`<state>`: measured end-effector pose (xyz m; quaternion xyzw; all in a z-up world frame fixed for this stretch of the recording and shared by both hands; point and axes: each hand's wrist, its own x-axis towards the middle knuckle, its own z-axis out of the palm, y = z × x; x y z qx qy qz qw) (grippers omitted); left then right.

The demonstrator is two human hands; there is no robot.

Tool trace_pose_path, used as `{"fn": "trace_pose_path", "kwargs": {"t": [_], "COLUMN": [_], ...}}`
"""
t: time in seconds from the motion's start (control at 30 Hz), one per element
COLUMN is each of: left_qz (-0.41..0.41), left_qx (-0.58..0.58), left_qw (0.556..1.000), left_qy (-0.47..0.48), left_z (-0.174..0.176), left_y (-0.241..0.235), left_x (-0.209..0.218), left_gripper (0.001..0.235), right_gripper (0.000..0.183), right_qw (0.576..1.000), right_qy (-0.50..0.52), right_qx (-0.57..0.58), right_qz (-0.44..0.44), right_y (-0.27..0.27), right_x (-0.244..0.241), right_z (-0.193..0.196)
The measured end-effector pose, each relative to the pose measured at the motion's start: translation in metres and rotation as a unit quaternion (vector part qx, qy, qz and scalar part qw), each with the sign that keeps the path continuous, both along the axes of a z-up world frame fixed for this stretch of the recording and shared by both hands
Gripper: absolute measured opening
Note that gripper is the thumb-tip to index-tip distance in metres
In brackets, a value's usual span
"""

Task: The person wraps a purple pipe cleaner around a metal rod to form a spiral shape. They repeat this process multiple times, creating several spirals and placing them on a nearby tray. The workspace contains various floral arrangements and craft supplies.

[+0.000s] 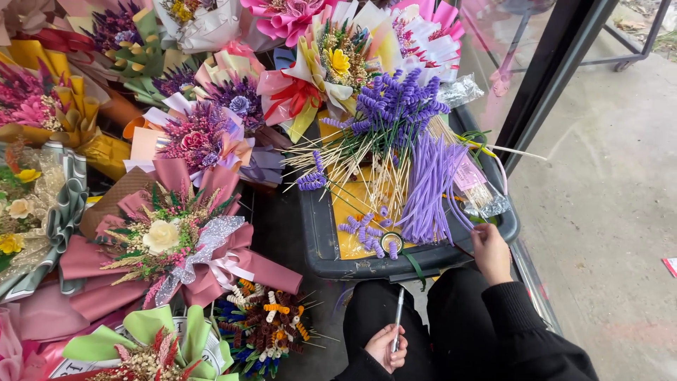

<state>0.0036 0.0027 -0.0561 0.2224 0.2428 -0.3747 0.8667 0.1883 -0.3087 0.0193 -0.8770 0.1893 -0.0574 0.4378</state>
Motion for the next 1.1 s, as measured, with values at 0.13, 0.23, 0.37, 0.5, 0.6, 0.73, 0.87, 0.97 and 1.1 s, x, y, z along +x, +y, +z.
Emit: {"fn": "trace_pose_path", "kwargs": {"t": [0.13, 0.23, 0.37, 0.5, 0.6, 0.73, 0.87, 0.97, 1.1], "left_qz": [0.004, 0.001, -0.009, -0.012, -0.007, -0.006, -0.005, -0.009, -0.009], "left_qx": [0.019, 0.026, 0.025, 0.02, 0.023, 0.011, 0.02, 0.013, 0.014], "left_qw": [1.0, 1.0, 1.0, 1.0, 1.0, 1.0, 1.0, 1.0, 1.0], "left_qy": [-0.001, 0.002, 0.01, 0.004, 0.001, 0.005, 0.005, 0.008, 0.005], "left_z": [0.002, 0.004, 0.007, 0.007, 0.005, 0.006, 0.011, 0.005, 0.012], "left_y": [-0.002, -0.004, -0.005, -0.005, -0.004, -0.004, -0.004, -0.003, -0.004], "left_x": [0.001, 0.003, 0.005, 0.004, 0.005, 0.003, 0.004, 0.003, 0.004], "left_gripper": [0.017, 0.018, 0.022, 0.022, 0.023, 0.023, 0.023, 0.024, 0.024], "right_gripper": [0.019, 0.016, 0.017, 0.011, 0.01, 0.008, 0.009, 0.018, 0.037], "right_qw": [0.982, 0.938, 0.934, 0.923, 0.9, 0.877, 0.974, 0.994, 0.957], "right_qy": [-0.062, -0.104, -0.151, -0.257, -0.341, -0.407, -0.224, -0.093, -0.185], "right_qx": [0.18, 0.33, 0.323, 0.282, 0.259, 0.236, 0.019, -0.004, -0.168], "right_qz": [-0.013, -0.013, -0.014, -0.051, -0.082, -0.102, -0.022, 0.065, 0.145], "right_y": [0.001, -0.004, -0.005, -0.001, 0.007, 0.013, 0.008, 0.005, 0.004], "right_x": [-0.027, -0.037, -0.04, -0.021, 0.002, 0.031, 0.044, 0.037, 0.028], "right_z": [0.066, 0.089, 0.107, 0.1, 0.097, 0.065, 0.015, -0.012, -0.025]}}
